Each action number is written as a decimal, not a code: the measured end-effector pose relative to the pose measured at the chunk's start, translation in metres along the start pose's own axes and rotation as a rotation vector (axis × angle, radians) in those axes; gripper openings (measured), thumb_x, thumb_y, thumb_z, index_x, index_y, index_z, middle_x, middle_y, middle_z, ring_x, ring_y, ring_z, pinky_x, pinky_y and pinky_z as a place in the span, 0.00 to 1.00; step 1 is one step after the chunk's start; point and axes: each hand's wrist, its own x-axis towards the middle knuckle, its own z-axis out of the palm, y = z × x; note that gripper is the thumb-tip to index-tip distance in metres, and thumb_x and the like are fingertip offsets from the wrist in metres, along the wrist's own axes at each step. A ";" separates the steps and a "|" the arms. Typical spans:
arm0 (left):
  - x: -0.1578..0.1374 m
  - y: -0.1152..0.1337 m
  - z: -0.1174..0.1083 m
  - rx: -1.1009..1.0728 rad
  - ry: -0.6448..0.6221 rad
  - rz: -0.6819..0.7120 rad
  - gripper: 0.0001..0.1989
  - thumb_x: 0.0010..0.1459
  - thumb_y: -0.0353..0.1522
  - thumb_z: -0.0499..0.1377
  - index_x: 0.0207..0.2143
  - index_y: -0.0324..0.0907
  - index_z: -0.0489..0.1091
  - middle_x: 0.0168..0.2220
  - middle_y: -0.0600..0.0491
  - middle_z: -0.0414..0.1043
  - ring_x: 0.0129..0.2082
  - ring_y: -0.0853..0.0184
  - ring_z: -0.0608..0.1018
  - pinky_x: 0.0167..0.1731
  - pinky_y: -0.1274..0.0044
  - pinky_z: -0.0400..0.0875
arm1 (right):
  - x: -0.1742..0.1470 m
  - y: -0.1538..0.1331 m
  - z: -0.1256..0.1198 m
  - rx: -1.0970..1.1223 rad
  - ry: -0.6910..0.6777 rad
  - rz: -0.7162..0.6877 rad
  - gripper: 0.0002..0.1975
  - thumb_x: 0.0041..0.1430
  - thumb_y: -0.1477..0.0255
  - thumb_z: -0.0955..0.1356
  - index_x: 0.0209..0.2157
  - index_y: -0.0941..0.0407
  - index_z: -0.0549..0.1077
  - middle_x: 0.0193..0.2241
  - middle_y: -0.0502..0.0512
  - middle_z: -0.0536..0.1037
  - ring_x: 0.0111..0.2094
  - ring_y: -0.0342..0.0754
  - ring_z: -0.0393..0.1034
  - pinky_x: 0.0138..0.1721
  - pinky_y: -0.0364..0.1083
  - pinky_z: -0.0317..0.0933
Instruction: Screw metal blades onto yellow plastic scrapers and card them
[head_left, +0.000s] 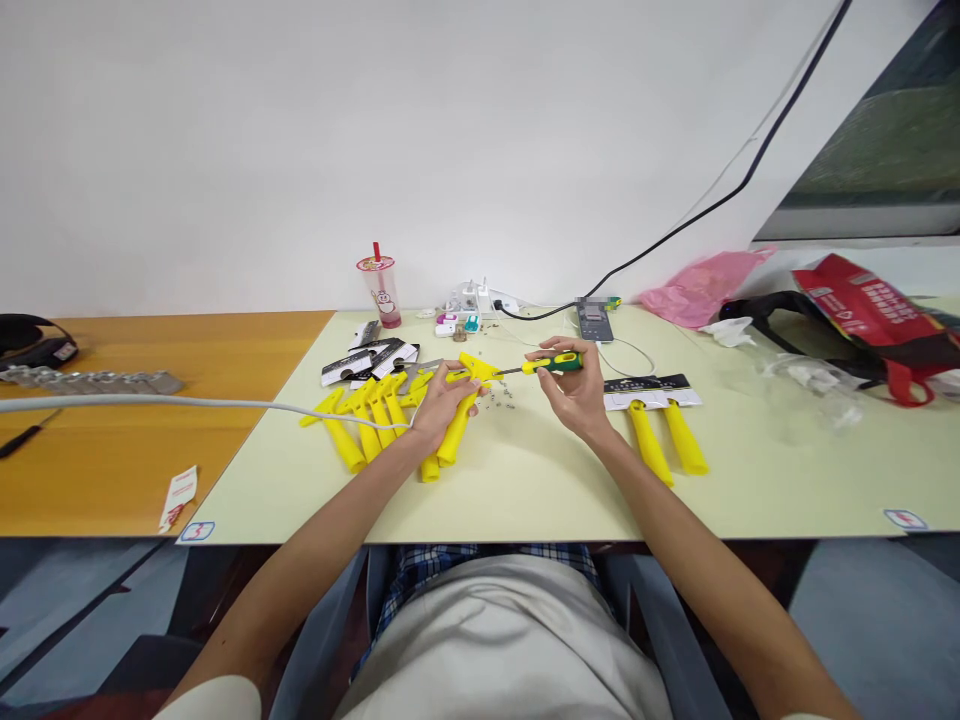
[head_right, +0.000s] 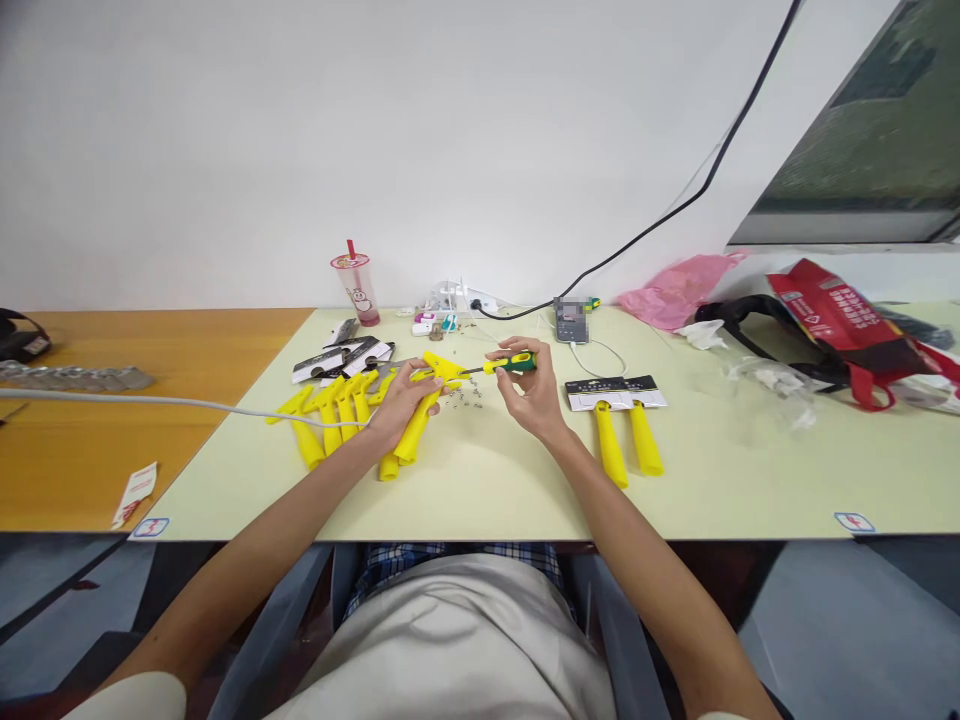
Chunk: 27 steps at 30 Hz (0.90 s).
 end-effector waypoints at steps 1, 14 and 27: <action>0.000 0.000 0.000 0.006 -0.005 -0.003 0.32 0.48 0.36 0.79 0.47 0.48 0.62 0.39 0.52 0.77 0.43 0.60 0.84 0.25 0.81 0.65 | 0.000 0.000 0.000 0.005 -0.004 -0.012 0.18 0.72 0.61 0.75 0.54 0.46 0.66 0.56 0.58 0.73 0.52 0.54 0.85 0.48 0.53 0.82; -0.002 -0.001 0.002 0.020 -0.030 0.045 0.31 0.49 0.36 0.78 0.47 0.49 0.62 0.42 0.52 0.79 0.41 0.62 0.84 0.23 0.82 0.65 | -0.001 0.004 0.001 -0.091 0.199 0.059 0.22 0.61 0.57 0.82 0.48 0.48 0.72 0.43 0.52 0.81 0.45 0.53 0.85 0.43 0.52 0.85; -0.004 -0.003 0.003 0.033 -0.025 0.052 0.30 0.50 0.38 0.78 0.46 0.48 0.62 0.43 0.51 0.80 0.41 0.62 0.83 0.24 0.81 0.66 | 0.000 0.005 -0.002 -0.036 0.022 0.068 0.22 0.72 0.57 0.76 0.58 0.44 0.66 0.55 0.55 0.77 0.49 0.51 0.85 0.51 0.52 0.81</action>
